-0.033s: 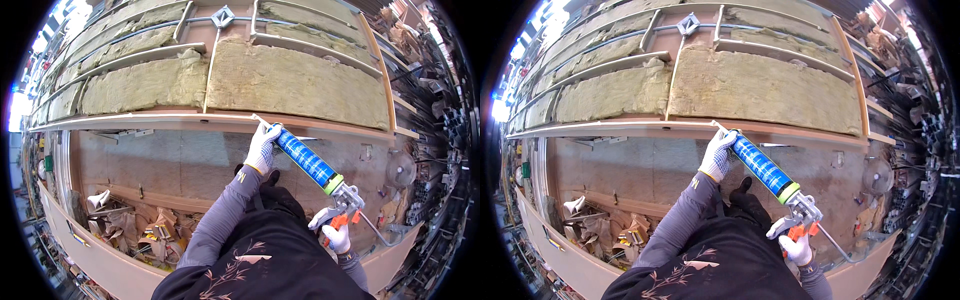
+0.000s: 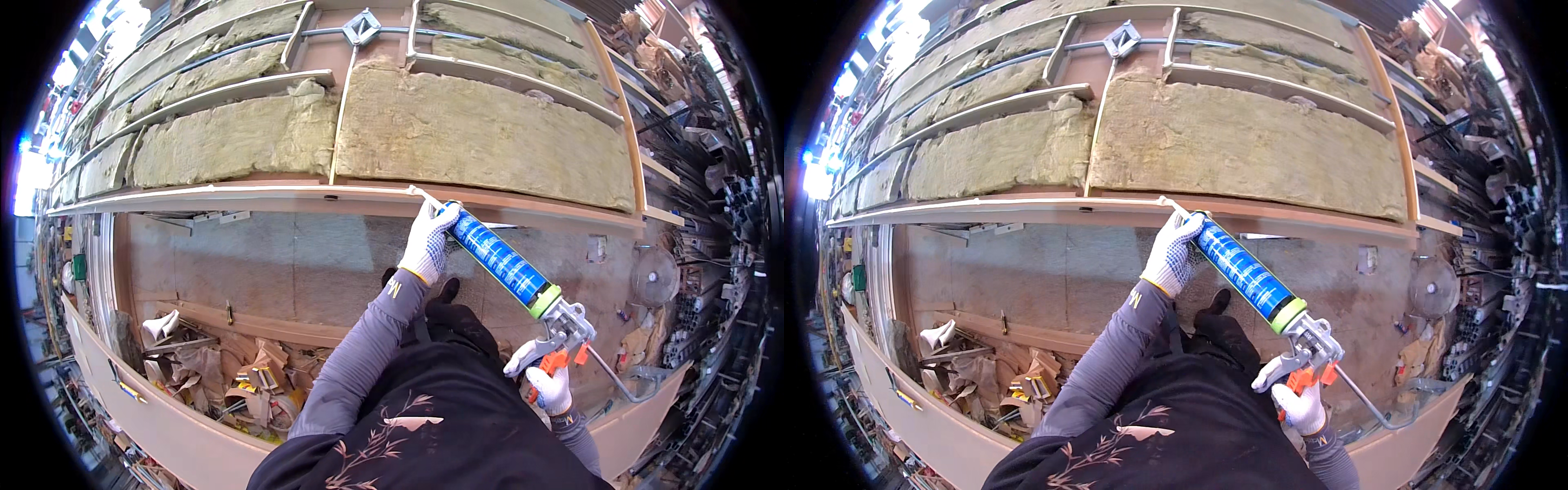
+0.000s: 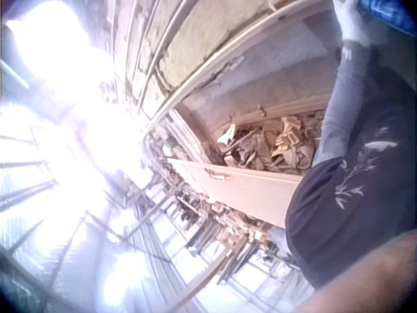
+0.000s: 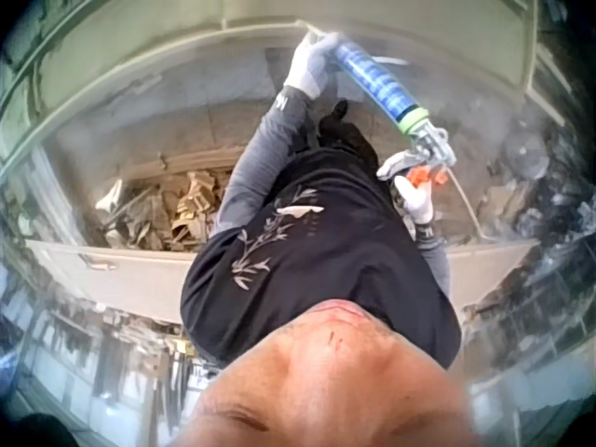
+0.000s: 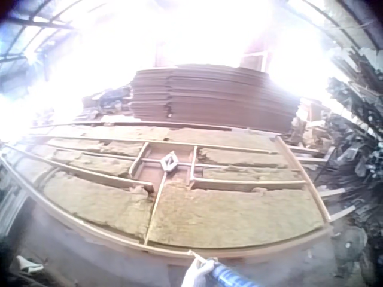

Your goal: The person applies sealant along the edges of a wooden frame using a caulking gun. They walk around the frame, apply sealant to multiple sections, and briefly retrieve a new sealant tube from a box before continuing the application.

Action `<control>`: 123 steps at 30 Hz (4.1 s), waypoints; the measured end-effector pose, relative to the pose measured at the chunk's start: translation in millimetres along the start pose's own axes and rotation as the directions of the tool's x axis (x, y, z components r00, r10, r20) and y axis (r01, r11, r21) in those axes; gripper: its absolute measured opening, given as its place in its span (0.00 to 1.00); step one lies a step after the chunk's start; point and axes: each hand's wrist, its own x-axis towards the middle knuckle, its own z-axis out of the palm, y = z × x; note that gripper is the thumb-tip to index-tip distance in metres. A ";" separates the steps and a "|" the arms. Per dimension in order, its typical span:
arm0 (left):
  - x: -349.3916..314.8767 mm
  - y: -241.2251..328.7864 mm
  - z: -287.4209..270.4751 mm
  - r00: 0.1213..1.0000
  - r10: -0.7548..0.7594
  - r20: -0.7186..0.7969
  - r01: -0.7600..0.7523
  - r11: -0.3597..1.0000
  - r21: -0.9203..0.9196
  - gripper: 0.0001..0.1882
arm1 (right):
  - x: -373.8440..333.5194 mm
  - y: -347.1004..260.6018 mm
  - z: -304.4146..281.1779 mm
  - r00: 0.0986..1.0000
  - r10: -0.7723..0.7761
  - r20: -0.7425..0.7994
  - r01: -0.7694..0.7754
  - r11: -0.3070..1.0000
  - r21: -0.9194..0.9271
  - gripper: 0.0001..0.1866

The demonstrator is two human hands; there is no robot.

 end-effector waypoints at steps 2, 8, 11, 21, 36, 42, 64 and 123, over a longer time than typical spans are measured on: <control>-0.1 -8.5 12.6 0.999 -0.035 -0.030 0.036 0.999 0.036 0.16 | -3.3 4.3 -11.7 0.999 -0.034 -0.021 0.034 0.999 -0.007 0.15; 10.5 -52.9 59.1 0.999 -0.035 -0.026 0.037 0.997 0.067 0.16 | -14.8 -4.5 -74.9 0.997 -0.017 -0.072 0.016 1.000 -0.021 0.07; 20.1 -87.4 84.2 1.000 -0.018 -0.024 0.019 0.999 0.025 0.16 | -14.4 -6.3 -123.8 0.997 -0.052 -0.049 0.050 0.998 -0.040 0.03; 37.8 -179.9 171.8 0.999 0.007 -0.044 -0.007 1.000 -0.004 0.14 | -29.9 -17.0 -273.9 0.995 0.076 -0.068 -0.083 0.991 -0.106 0.04; 61.4 -263.4 245.4 1.000 -0.013 -0.022 0.012 1.000 -0.019 0.13 | -41.2 -33.9 -372.4 1.000 0.026 0.013 -0.027 0.998 0.064 0.10; 76.0 -336.3 314.2 0.999 0.018 -0.044 -0.014 0.995 0.102 0.11 | -55.2 -26.4 -461.4 0.996 0.020 -0.087 -0.017 0.999 0.038 0.05; 114.4 -487.7 456.2 0.986 0.062 -0.153 -0.022 0.968 0.250 0.11 | -64.4 6.8 -684.5 0.993 0.028 -0.118 -0.009 0.988 0.153 0.02; -23.7 -377.1 177.3 0.903 0.175 -0.392 -0.273 0.939 -0.210 0.24 | 5.1 -32.9 -439.1 0.909 -0.116 0.400 0.130 0.992 -0.006 0.24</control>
